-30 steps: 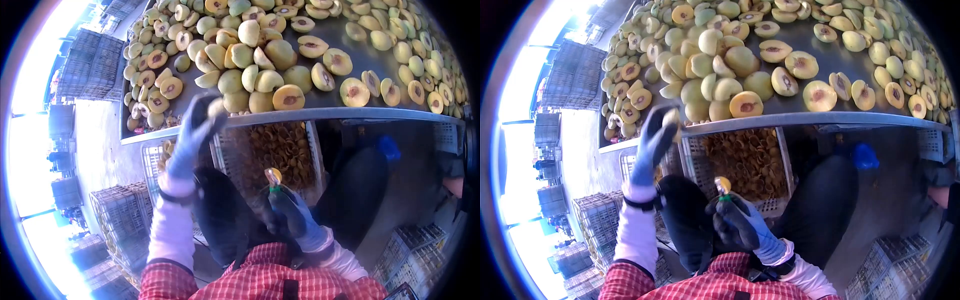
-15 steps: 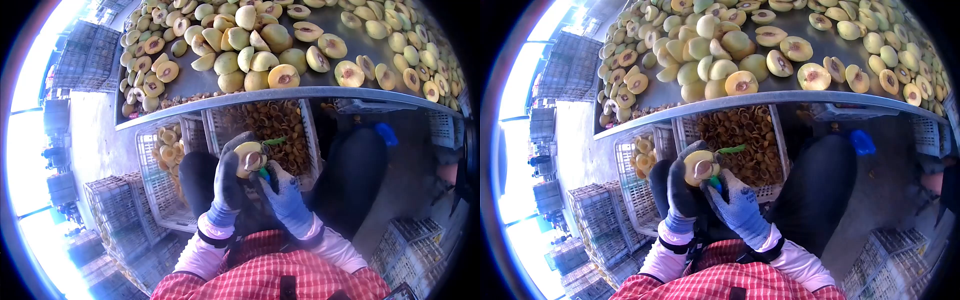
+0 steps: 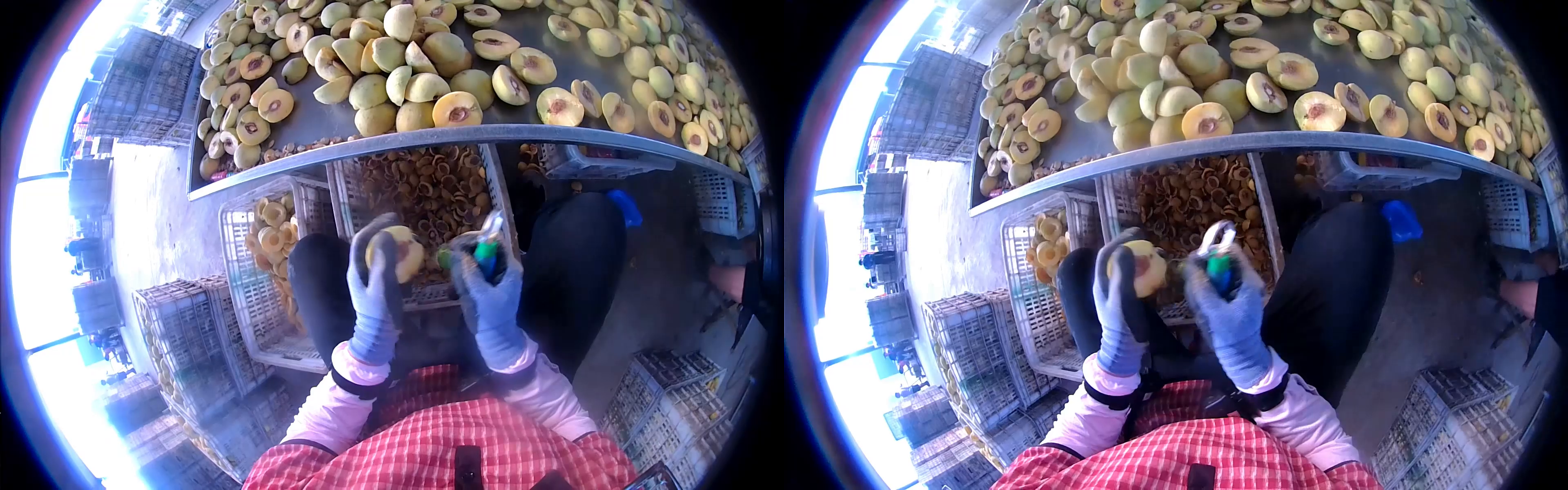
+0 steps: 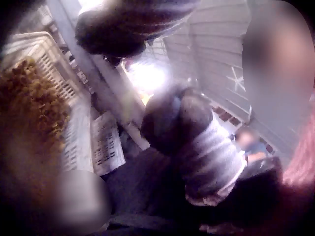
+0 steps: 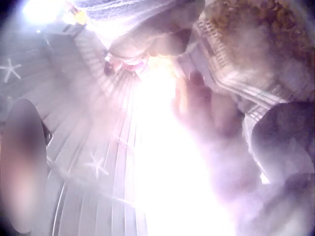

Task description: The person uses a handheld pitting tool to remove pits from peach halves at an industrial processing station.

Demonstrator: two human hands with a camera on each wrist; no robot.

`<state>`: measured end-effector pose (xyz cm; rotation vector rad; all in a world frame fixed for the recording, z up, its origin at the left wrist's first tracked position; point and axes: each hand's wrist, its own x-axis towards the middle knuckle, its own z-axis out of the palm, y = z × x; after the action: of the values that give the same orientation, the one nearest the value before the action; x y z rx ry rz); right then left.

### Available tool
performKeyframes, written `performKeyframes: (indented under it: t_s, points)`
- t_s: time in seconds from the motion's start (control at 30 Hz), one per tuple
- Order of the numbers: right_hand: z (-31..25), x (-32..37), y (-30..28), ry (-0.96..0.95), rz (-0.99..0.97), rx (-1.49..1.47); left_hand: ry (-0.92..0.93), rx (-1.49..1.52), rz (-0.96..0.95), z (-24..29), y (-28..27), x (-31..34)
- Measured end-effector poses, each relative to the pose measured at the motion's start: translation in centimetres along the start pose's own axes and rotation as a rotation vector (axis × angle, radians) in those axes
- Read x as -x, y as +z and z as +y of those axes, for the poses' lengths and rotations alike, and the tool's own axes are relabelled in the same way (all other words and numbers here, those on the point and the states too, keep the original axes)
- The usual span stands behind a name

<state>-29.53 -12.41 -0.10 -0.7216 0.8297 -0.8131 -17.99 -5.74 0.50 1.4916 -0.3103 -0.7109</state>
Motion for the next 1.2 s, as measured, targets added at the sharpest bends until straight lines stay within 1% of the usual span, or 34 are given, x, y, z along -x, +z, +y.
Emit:
performKeyframes:
  t_s: [0.07,0.13,0.17,0.2,0.27,0.33,0.43,0.47,0.57,0.6,0.67,0.7,0.73,0.8,0.83,0.87,0.9,0.93,0.97,1.0,1.03,1.07,1.13,1.17,1.2]
  points:
    - [1.1,-0.9,-1.7,-0.018,-0.037,0.183,0.097,-0.087,-0.007,0.9,-0.2,-0.2]
    - [2.5,-0.1,-2.3,-0.184,-0.226,0.704,0.158,-0.151,-0.061,1.4,0.1,0.1]
    - [1.4,1.0,-1.1,-0.09,-0.271,0.568,0.136,-0.149,-0.064,1.1,0.2,0.1]
    - [0.5,1.5,0.1,-0.16,-0.323,0.568,0.114,-0.146,-0.065,0.9,0.4,0.2]
    - [1.5,1.4,-0.1,-0.139,-0.346,0.645,0.327,-0.293,-0.087,0.6,0.8,0.9]
    - [1.7,1.6,0.0,-0.181,-0.333,0.611,0.176,-0.147,-0.03,0.3,1.1,0.8]
    - [2.6,2.1,-0.3,-0.242,-0.303,0.543,0.171,-0.155,-0.048,0.5,1.6,1.2]
    - [3.0,2.3,-0.5,-0.263,-0.297,0.517,0.183,-0.148,-0.09,0.4,1.5,1.1]
    - [3.6,2.8,-0.9,0.025,-0.322,0.138,0.21,-0.178,-0.216,0.0,0.9,0.5]
    - [3.2,2.9,-1.4,0.316,-0.415,-0.122,0.169,-0.161,-0.268,0.7,1.1,0.4]
    - [1.8,2.8,-2.2,0.907,-0.576,-0.634,0.151,-0.18,-0.45,0.8,0.2,-0.7]
    - [2.1,3.0,-1.8,0.989,-0.641,-0.774,0.039,-0.142,-0.511,1.0,-0.2,-0.9]
    - [2.6,2.9,-1.7,1.044,-0.686,-0.947,0.032,-0.168,-0.559,0.3,-0.5,-1.4]
    - [3.9,2.7,-1.7,1.136,-0.77,-1.299,-0.142,-0.137,-0.51,0.7,-0.3,-0.8]
    - [5.0,2.7,-1.9,1.132,-0.788,-1.357,-0.098,-0.07,-0.455,-1.3,-0.7,-0.6]
    - [4.5,2.7,-1.5,1.077,-0.795,-1.334,-0.398,0.332,-0.327,-2.1,-0.5,0.5]
    - [3.7,2.7,-1.1,1.024,-0.795,-1.312,-0.346,0.178,-0.243,-2.5,-0.6,1.5]
    - [3.2,2.5,-1.0,0.978,-0.793,-1.287,-0.28,0.303,-0.217,-4.5,-2.3,1.5]
    - [3.2,1.7,-1.3,0.974,-0.779,-1.355,-0.212,0.429,-0.201,-6.5,-4.0,1.5]
    - [3.9,0.9,-1.9,0.922,-0.711,-1.269,-0.04,0.328,-0.077,-5.3,-6.0,0.1]
    - [4.3,0.8,-2.6,0.966,-0.619,-1.253,0.117,0.205,0.065,-4.1,-8.0,-1.3]
    - [4.5,0.8,-3.1,1.012,-0.523,-1.234,0.198,-0.084,0.127,-1.2,-10.1,-3.1]
    - [4.6,1.0,-3.0,0.973,-0.571,-0.963,0.301,-0.703,0.334,4.4,-14.5,-6.6]
    - [4.6,0.9,-2.8,0.951,-0.59,-0.831,0.202,-1.411,0.421,5.1,-16.6,-8.1]
    - [4.4,0.5,-2.4,0.935,-0.568,-0.789,0.046,-1.636,0.384,6.7,-15.5,-9.0]
